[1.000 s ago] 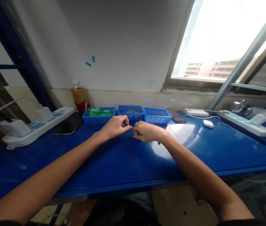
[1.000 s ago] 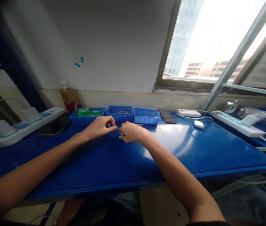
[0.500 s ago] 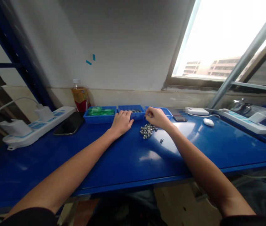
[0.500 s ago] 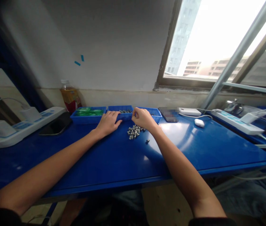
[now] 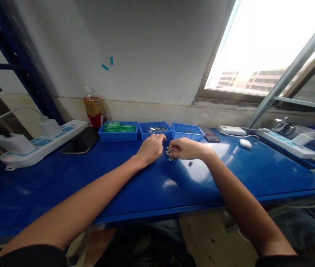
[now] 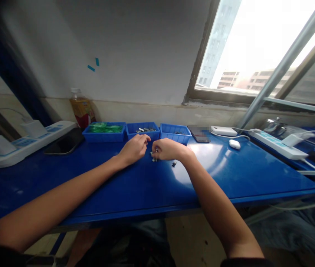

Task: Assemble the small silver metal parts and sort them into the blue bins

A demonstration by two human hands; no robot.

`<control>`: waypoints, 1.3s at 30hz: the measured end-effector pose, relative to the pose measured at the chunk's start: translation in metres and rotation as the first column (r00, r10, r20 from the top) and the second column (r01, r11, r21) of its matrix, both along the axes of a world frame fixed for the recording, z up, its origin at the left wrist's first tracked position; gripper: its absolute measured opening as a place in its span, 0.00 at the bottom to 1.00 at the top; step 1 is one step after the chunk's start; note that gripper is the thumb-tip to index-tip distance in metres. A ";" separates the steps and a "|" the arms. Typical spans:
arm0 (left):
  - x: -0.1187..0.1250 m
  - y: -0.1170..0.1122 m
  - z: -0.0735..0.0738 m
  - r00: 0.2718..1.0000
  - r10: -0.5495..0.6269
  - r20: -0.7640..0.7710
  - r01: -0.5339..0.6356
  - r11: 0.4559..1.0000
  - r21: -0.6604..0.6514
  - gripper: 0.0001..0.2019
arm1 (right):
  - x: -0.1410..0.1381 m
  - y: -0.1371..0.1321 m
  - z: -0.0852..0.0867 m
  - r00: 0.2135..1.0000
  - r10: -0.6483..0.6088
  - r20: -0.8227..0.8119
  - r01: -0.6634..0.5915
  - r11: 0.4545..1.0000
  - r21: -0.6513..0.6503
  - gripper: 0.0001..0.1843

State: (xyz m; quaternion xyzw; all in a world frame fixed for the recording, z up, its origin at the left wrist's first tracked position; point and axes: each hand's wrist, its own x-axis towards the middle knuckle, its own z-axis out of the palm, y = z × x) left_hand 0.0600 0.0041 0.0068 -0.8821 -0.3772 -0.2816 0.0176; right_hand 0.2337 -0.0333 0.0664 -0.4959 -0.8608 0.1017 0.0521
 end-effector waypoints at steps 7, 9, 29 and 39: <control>-0.003 0.006 -0.007 0.990 -0.135 -0.041 0.130 0.986 -0.104 0.10 | -0.013 -0.010 -0.002 0.993 0.100 0.068 -0.095 0.992 -0.078 0.09; -0.002 0.003 -0.006 0.982 -0.175 -0.069 0.168 0.981 -0.096 0.10 | -0.007 -0.005 0.001 0.996 0.084 -0.014 -0.085 0.996 -0.019 0.08; -0.002 -0.004 -0.001 0.951 -0.307 -0.047 0.298 0.945 -0.138 0.09 | 0.026 0.020 -0.005 0.965 -0.221 -0.143 0.251 0.937 0.244 0.11; -0.001 0.010 -0.003 0.906 -0.138 0.400 0.259 0.928 -0.267 0.03 | 0.006 0.020 -0.023 0.978 0.040 -0.202 -0.010 0.989 0.147 0.11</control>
